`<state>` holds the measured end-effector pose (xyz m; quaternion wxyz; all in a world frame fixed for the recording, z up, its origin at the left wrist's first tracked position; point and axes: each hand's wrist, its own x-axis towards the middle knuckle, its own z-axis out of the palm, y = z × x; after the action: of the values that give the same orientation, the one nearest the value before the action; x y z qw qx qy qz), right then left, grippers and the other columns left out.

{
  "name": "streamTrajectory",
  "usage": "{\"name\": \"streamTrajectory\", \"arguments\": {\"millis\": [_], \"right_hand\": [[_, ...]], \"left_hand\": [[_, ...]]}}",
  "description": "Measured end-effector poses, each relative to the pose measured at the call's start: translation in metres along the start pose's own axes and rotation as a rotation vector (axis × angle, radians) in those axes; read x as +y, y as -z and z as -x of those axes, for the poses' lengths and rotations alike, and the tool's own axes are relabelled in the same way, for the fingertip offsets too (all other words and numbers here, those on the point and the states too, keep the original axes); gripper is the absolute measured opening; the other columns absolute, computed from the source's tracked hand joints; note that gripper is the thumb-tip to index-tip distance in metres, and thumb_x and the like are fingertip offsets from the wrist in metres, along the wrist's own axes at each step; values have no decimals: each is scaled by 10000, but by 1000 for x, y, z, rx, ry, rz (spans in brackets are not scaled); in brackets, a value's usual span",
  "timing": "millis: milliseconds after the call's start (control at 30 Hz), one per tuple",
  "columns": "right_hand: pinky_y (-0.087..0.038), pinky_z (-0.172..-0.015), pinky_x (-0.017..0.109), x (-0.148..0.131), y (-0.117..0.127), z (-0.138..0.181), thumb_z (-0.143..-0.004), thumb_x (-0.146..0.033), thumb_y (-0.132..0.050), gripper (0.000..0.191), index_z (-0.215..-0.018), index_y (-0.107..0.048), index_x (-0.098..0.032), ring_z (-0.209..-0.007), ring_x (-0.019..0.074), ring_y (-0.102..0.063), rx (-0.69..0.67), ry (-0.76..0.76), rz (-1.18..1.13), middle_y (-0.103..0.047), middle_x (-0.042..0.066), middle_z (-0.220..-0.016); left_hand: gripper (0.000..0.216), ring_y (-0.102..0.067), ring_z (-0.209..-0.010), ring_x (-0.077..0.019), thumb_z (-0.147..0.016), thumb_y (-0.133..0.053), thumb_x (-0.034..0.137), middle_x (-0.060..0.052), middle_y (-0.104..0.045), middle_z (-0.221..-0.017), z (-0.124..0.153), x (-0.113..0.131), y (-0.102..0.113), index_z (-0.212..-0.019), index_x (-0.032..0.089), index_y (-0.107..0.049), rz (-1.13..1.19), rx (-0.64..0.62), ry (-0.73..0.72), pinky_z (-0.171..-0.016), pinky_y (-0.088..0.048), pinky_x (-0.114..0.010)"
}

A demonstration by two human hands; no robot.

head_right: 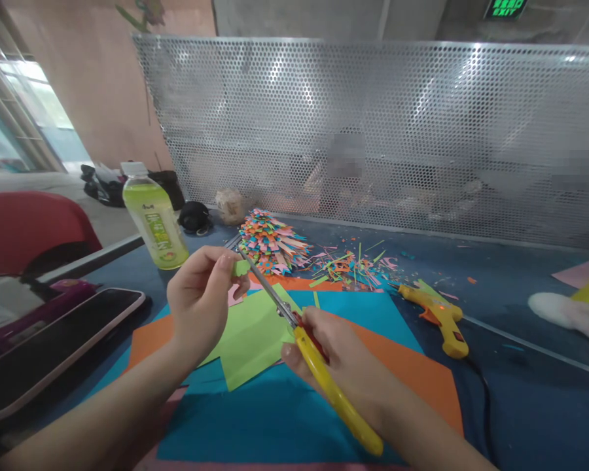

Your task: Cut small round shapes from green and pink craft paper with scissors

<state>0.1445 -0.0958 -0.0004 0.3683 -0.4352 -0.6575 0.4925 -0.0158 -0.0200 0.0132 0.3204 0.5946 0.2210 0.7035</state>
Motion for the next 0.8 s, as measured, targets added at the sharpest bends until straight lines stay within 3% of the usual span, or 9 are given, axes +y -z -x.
{"name": "streamTrajectory", "arguments": {"millis": [800], "right_hand": [[-289,-407,185,0,-3,1,-824,-590,-445,405,-819,-381,-190,-464,45,-284,-13,8,-9,-338,-71,-632]], "left_hand": [[281,-424,-442,-58,-805,-570,274,36,-450,-561,1,-1,-2,-581,178,-430,-4,-20,-47,-371,-315,-190]]}}
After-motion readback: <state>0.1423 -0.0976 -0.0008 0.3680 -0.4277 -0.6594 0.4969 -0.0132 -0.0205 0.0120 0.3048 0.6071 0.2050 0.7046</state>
